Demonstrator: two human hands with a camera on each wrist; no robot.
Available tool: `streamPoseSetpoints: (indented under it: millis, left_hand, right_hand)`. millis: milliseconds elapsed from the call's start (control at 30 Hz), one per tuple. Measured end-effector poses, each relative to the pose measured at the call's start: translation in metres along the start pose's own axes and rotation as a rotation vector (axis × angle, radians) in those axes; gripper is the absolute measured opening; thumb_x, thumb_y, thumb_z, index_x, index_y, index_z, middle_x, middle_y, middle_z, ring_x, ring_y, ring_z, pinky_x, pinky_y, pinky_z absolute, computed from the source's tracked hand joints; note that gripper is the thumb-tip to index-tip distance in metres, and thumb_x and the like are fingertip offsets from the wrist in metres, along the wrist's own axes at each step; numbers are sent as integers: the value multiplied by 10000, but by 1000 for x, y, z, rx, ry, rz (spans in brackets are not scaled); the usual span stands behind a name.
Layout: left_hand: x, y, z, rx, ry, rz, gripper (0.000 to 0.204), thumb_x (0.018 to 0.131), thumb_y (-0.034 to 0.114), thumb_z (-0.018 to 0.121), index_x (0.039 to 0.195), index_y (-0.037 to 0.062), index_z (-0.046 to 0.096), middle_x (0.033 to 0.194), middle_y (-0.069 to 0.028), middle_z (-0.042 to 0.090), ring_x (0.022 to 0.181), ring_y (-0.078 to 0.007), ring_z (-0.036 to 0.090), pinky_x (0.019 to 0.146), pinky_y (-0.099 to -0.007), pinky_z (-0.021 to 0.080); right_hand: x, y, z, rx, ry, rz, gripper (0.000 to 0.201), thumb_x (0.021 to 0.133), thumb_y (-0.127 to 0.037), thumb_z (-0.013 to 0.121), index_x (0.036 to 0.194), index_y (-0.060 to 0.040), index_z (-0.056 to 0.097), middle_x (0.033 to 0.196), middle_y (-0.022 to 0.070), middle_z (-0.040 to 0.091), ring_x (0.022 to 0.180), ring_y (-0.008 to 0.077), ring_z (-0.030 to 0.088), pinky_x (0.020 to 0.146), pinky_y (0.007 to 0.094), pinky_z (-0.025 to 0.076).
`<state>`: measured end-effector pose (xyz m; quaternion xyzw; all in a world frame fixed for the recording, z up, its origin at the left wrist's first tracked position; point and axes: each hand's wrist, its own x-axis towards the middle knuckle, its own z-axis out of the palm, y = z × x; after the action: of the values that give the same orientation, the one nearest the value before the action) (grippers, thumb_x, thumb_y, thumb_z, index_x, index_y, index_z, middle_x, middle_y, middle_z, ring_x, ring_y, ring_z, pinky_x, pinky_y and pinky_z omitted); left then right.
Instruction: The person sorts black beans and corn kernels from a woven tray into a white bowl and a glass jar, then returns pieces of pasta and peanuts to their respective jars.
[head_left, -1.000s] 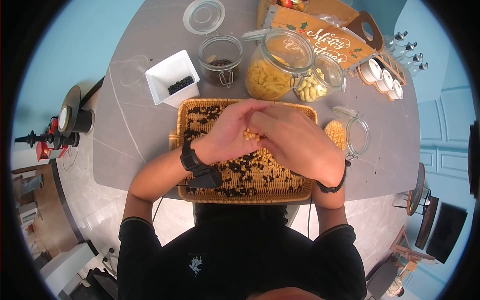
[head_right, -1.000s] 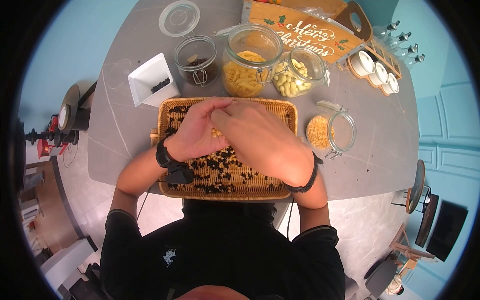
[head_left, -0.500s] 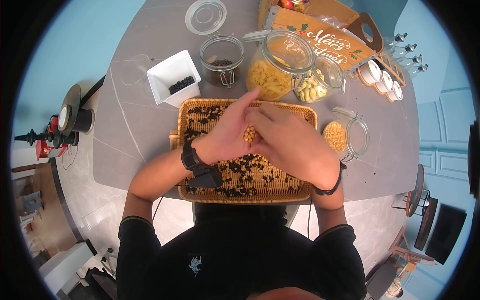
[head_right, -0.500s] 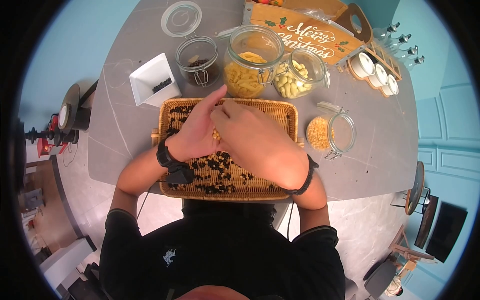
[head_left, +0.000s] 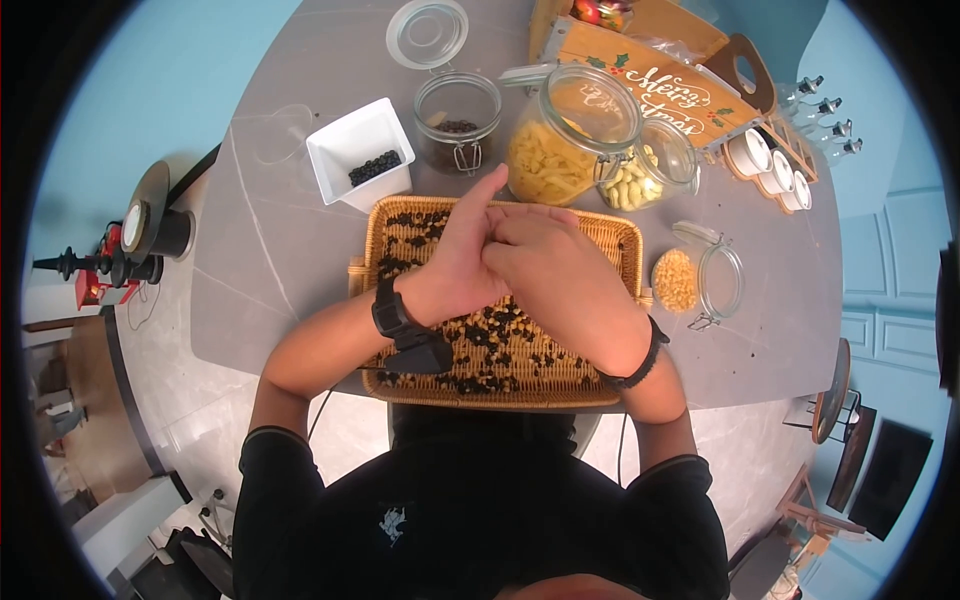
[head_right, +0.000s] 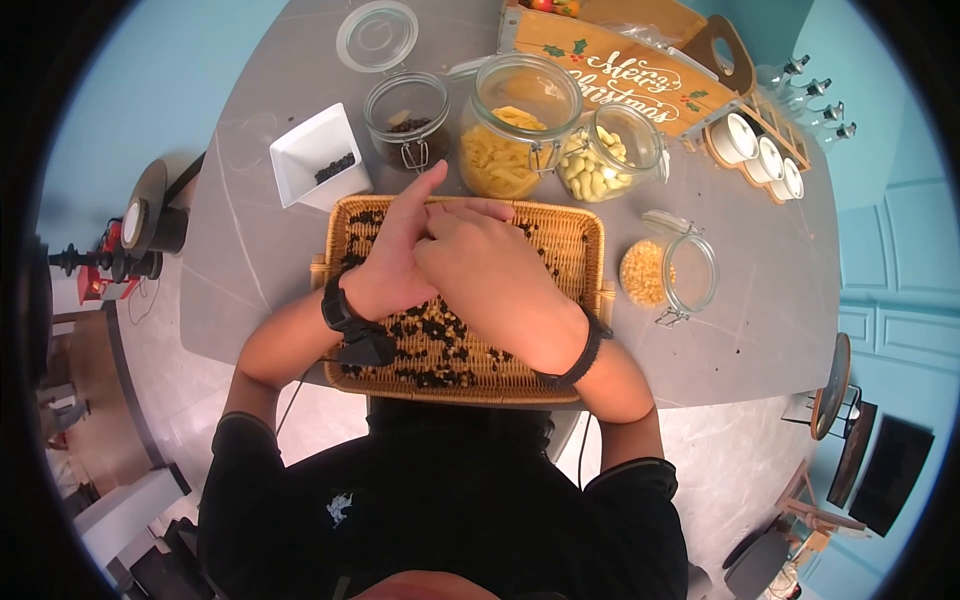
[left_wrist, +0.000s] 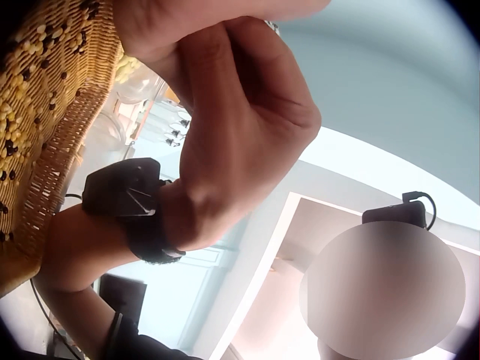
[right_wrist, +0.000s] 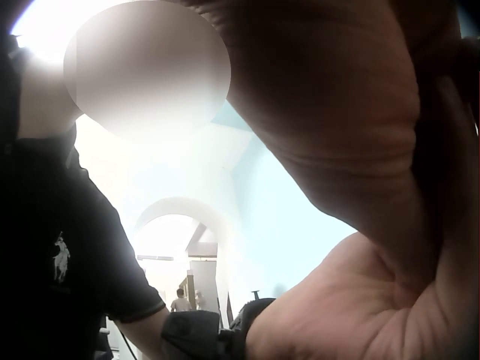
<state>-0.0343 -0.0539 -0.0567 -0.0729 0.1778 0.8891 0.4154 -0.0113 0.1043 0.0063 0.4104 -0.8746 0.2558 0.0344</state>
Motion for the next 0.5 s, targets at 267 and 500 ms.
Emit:
streamPoseSetpoints:
  millis: [267,500]
  left_hand:
    - [0,-2,-8,-36,34,-25,659,1128,527,446,1351,-56,657,1283,-163,737,1232,-287,689,1102,-431,523]
    - [3,-4,-6,-121,-212,-96,528,1154,406,461,1381,-48,608,1277,-147,711,1223,-289,699,1045,-416,586]
  right_hand:
    - [5,10,-7,9,-73,-43,110,796,-49,694,895,-2,696,999,135,695,986,376,697,827,453,575]
    - [-5,20,-51,77,-35,-30,195,791,-28,785,983,-8,757,1014,127,773,889,341,739,772,409,596]
